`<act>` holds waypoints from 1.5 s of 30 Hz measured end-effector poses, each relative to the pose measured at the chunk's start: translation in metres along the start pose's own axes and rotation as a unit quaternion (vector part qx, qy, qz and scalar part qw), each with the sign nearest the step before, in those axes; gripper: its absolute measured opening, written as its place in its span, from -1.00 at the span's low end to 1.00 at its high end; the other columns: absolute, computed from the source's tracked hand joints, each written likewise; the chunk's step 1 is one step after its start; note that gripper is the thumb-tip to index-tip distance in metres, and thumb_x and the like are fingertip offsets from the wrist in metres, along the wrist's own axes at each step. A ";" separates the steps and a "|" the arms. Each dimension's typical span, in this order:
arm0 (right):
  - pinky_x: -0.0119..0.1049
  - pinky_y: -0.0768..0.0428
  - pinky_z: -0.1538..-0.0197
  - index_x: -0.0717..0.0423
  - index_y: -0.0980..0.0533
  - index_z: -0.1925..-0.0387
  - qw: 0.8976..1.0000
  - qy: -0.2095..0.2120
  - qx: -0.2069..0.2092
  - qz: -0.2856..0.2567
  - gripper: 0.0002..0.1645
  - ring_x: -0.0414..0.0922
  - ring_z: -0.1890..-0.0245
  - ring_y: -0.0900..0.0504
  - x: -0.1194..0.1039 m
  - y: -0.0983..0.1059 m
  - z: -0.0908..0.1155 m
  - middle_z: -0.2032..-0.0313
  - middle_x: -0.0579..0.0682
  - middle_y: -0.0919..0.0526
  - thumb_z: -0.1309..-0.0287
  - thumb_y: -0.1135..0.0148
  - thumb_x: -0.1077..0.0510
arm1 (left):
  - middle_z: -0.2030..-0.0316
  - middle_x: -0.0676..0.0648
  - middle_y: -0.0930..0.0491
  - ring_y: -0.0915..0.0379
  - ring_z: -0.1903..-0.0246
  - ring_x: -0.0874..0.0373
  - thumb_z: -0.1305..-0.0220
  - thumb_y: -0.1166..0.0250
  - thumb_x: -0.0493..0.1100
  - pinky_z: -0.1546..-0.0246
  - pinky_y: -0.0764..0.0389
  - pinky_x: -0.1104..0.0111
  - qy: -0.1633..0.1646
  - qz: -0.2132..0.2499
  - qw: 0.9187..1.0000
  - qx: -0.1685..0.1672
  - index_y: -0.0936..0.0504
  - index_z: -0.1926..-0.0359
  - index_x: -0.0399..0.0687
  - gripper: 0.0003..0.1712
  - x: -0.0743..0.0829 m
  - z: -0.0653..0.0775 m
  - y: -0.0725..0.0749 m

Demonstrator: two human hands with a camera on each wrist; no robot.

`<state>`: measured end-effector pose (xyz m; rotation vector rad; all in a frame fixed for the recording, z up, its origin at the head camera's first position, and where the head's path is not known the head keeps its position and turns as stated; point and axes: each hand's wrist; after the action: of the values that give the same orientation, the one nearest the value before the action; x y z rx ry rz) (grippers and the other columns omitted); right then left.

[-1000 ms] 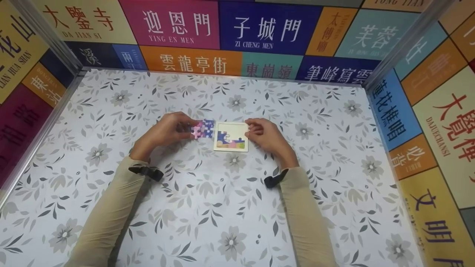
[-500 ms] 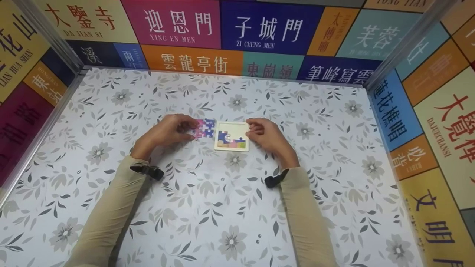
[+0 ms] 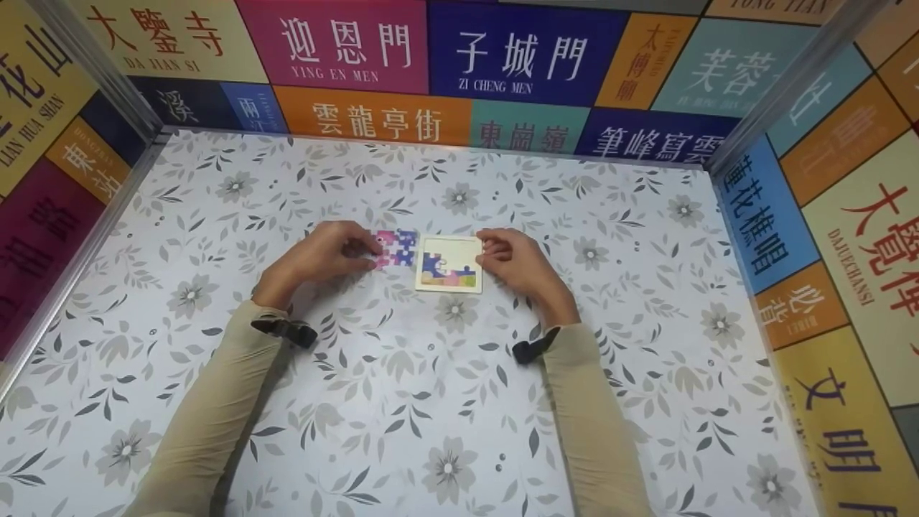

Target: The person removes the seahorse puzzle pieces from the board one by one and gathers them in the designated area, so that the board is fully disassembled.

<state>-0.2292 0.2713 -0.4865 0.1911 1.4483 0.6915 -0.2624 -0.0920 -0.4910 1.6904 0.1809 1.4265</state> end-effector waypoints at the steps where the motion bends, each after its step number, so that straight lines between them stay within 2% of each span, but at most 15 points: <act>1: -0.65 -0.56 -0.02 0.25 -0.47 -0.49 1.000 0.001 -0.001 -0.001 -0.38 -0.13 -0.04 -0.64 0.001 0.000 0.000 -0.21 0.31 -0.60 -0.49 -0.33 0.23 | 0.08 -0.09 -0.79 -0.68 0.07 0.04 -0.31 -0.54 -0.29 -0.10 -0.69 0.17 -0.002 0.000 1.000 0.002 -0.84 0.00 -0.12 -0.76 0.000 0.000 0.000; 9: -0.65 -0.57 -0.06 0.14 -0.46 -0.52 1.000 0.007 -0.002 0.000 -0.36 -0.12 -0.10 -0.64 0.030 0.000 -0.013 -0.25 0.25 -0.58 -0.50 -0.35 0.15 | 0.09 -0.10 -0.81 -0.71 0.07 0.04 -0.30 -0.54 -0.30 -0.10 -0.71 0.18 -0.013 0.010 1.000 0.004 -0.85 0.02 -0.15 -0.77 0.000 0.001 0.000; 16: -0.65 -0.57 -0.03 0.16 -0.47 -0.51 1.000 0.006 0.002 0.000 -0.36 -0.16 -0.05 -0.64 0.028 0.001 -0.012 -0.23 0.26 -0.60 -0.49 -0.36 0.16 | 0.05 -0.18 -0.73 -0.65 0.07 -0.04 -0.38 -0.46 -0.28 -0.01 -0.67 0.20 -0.037 -0.002 0.999 0.024 -0.81 -0.07 -0.19 -0.74 0.010 -0.003 -0.003; 21: -0.62 -0.59 -0.04 0.08 -0.51 -0.48 1.000 0.019 0.008 0.002 -0.37 -0.20 -0.02 -0.65 0.034 0.001 -0.014 -0.18 0.20 -0.63 -0.47 -0.40 0.09 | 0.03 -0.21 -0.75 -0.67 0.06 -0.05 -0.41 -0.43 -0.27 -0.04 -0.69 0.18 -0.073 -0.007 0.996 0.043 -0.79 -0.09 -0.22 -0.73 0.019 -0.010 -0.015; 26: -0.60 -0.61 -0.05 0.10 -0.52 -0.46 1.000 0.025 0.011 0.007 -0.39 -0.25 0.00 -0.66 0.035 0.001 -0.014 -0.14 0.18 -0.63 -0.47 -0.40 0.10 | 0.04 -0.20 -0.78 -0.70 0.07 -0.04 -0.42 -0.41 -0.29 -0.04 -0.71 0.17 -0.092 -0.018 0.995 0.030 -0.79 -0.10 -0.24 -0.71 0.028 -0.019 -0.030; 30: -0.61 -0.61 -0.06 0.07 -0.54 -0.45 1.000 0.023 0.010 0.007 -0.40 -0.24 0.00 -0.67 0.035 0.001 -0.014 -0.14 0.16 -0.63 -0.46 -0.41 0.10 | -0.01 -0.17 -0.80 -0.72 0.06 0.02 -0.44 -0.39 -0.27 -0.05 -0.72 0.20 -0.089 -0.019 0.996 0.020 -0.79 -0.14 -0.21 -0.70 0.037 -0.025 -0.038; 35: -0.63 -0.60 -0.05 0.11 -0.51 -0.48 1.000 0.023 0.003 -0.003 -0.37 -0.25 -0.01 -0.66 0.035 0.001 -0.014 -0.19 0.22 -0.62 -0.47 -0.39 0.11 | -0.01 -0.18 -0.79 -0.69 0.10 0.01 -0.47 -0.37 -0.25 0.02 -0.69 0.20 -0.087 -0.016 0.996 0.028 -0.77 -0.17 -0.22 -0.68 0.045 -0.032 -0.047; 41: -0.64 -0.58 -0.03 0.11 -0.49 -0.50 1.000 0.018 0.008 -0.003 -0.35 -0.24 -0.01 -0.65 0.033 0.001 -0.014 -0.21 0.22 -0.62 -0.47 -0.40 0.10 | -0.02 -0.19 -0.75 -0.67 0.04 -0.01 -0.41 -0.39 -0.27 -0.05 -0.68 0.19 -0.084 -0.033 0.996 0.019 -0.75 -0.19 -0.22 -0.64 0.047 -0.034 -0.053; 45: -0.62 -0.59 -0.03 0.07 -0.52 -0.47 1.000 0.016 0.010 0.002 -0.37 -0.25 0.00 -0.66 0.034 0.001 -0.015 -0.18 0.18 -0.63 -0.46 -0.41 0.08 | -0.01 -0.21 -0.74 -0.67 0.01 -0.04 -0.36 -0.41 -0.32 -0.10 -0.69 0.18 -0.090 -0.026 0.996 0.014 -0.75 -0.18 -0.25 -0.62 0.047 -0.033 -0.055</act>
<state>-0.2446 0.2858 -0.5167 0.1994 1.4874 0.6862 -0.2524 -0.0139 -0.4973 1.8138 0.1445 1.2319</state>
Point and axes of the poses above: each hand's wrist, its own z-axis away from the middle knuckle, its own y-axis out of the back of the hand, x = y × z
